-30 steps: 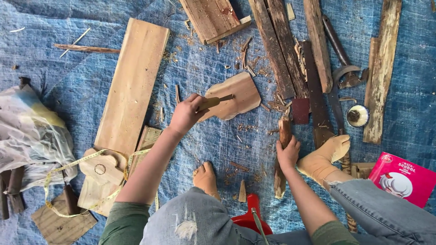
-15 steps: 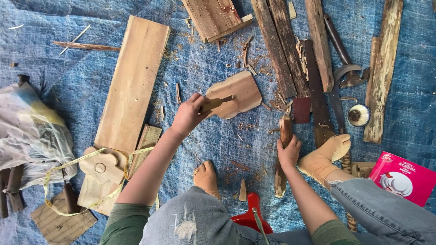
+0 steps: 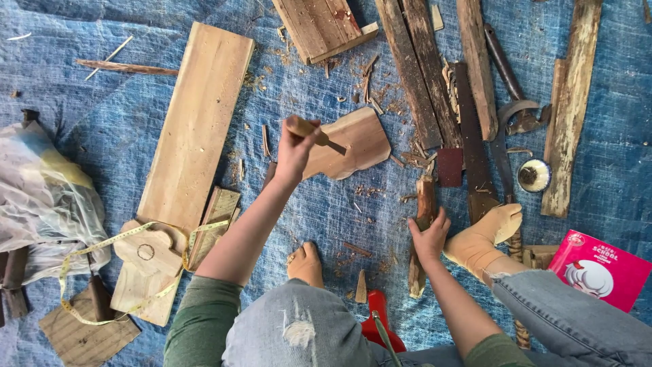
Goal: A person sits on the floor and uses a wooden log as a mallet to strike a chisel into a small piece of wood to carve or shape it.
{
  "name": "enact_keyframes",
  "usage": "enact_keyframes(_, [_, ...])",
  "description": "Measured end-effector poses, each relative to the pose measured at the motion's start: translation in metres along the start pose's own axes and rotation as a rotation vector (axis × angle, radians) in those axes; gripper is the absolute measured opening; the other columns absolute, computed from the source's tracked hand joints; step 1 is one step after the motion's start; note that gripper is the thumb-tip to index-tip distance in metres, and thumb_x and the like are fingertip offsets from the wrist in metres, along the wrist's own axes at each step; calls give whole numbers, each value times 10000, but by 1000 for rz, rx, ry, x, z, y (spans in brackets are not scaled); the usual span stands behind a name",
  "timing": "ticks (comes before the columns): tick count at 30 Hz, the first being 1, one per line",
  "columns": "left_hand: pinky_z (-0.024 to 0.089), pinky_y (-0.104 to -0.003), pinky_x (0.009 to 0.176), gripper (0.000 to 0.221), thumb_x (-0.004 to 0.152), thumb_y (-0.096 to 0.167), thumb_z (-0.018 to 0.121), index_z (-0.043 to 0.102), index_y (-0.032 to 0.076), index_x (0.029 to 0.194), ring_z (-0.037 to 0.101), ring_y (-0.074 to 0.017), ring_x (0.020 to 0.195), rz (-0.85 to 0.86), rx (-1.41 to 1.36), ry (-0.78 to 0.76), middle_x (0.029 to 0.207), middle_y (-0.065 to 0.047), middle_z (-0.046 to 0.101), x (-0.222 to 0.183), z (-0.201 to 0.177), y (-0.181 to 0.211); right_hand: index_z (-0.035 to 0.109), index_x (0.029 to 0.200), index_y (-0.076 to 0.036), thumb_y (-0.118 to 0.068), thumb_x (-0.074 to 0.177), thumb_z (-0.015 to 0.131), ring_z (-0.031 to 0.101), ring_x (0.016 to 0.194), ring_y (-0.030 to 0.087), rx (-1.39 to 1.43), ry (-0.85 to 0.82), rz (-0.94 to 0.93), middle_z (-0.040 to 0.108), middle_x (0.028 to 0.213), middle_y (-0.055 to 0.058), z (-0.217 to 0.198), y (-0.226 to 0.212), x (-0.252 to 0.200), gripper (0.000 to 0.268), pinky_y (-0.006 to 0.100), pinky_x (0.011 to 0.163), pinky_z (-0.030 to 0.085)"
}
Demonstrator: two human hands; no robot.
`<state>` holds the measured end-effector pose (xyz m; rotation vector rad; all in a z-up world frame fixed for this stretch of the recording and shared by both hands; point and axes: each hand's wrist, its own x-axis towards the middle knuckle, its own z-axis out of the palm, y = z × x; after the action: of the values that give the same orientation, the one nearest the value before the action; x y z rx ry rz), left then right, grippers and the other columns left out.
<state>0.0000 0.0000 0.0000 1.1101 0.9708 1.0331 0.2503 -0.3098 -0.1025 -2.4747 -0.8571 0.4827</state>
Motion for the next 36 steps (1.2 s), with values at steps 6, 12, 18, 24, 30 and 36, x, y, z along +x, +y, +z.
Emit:
enact_keyframes(6, [487, -421, 898, 264, 948, 158, 730, 510, 162, 1093, 582, -162, 950, 89, -199, 82, 976, -46, 584, 18, 17, 3, 387, 1471, -13, -328, 776, 850, 491, 1222, 504, -52, 23, -40, 405, 1303, 241, 21, 32, 10, 893, 595, 1016, 435])
enact_keyframes(12, [531, -421, 807, 383, 906, 148, 846, 489, 131, 1043, 610, -220, 917, 194, -14, -70, 1009, -107, 615, 35, 49, -5, 404, 1452, -3, -320, 784, 843, 488, 1231, 495, -56, 29, -35, 404, 1321, 231, 21, 31, 8, 860, 582, 1009, 442])
enact_keyframes(18, [506, -277, 697, 217, 875, 85, 847, 631, 97, 894, 567, -77, 742, 199, -70, -76, 792, -24, 616, 25, 56, 29, 423, 1445, -6, -294, 773, 844, 498, 1218, 488, -55, 63, -37, 414, 1300, 220, 22, 29, 7, 843, 581, 998, 445])
enact_keyframes(24, [476, -236, 685, 292, 754, 26, 904, 633, 92, 840, 568, -56, 689, 195, -63, -205, 727, -2, 624, 28, 50, -10, 424, 1440, 5, -278, 785, 841, 502, 1217, 477, -55, 75, -44, 416, 1298, 210, 26, 33, 8, 826, 565, 1010, 447])
enact_keyframes(30, [467, -259, 691, 250, 807, -23, 823, 603, 96, 808, 554, -56, 703, 259, 5, -313, 682, -3, 577, 24, 54, -12, 458, 1412, 9, -285, 726, 859, 518, 1208, 492, -41, 135, -94, 445, 1278, 222, 34, 43, 9, 847, 567, 1003, 448])
enact_keyframes(36, [472, -251, 711, 251, 793, -5, 825, 612, 127, 801, 554, -58, 694, 299, 14, -367, 695, 25, 580, 19, 58, -21, 472, 1406, -12, -272, 711, 860, 529, 1200, 486, -38, 150, -105, 458, 1270, 209, 38, 51, 11, 836, 559, 999, 453])
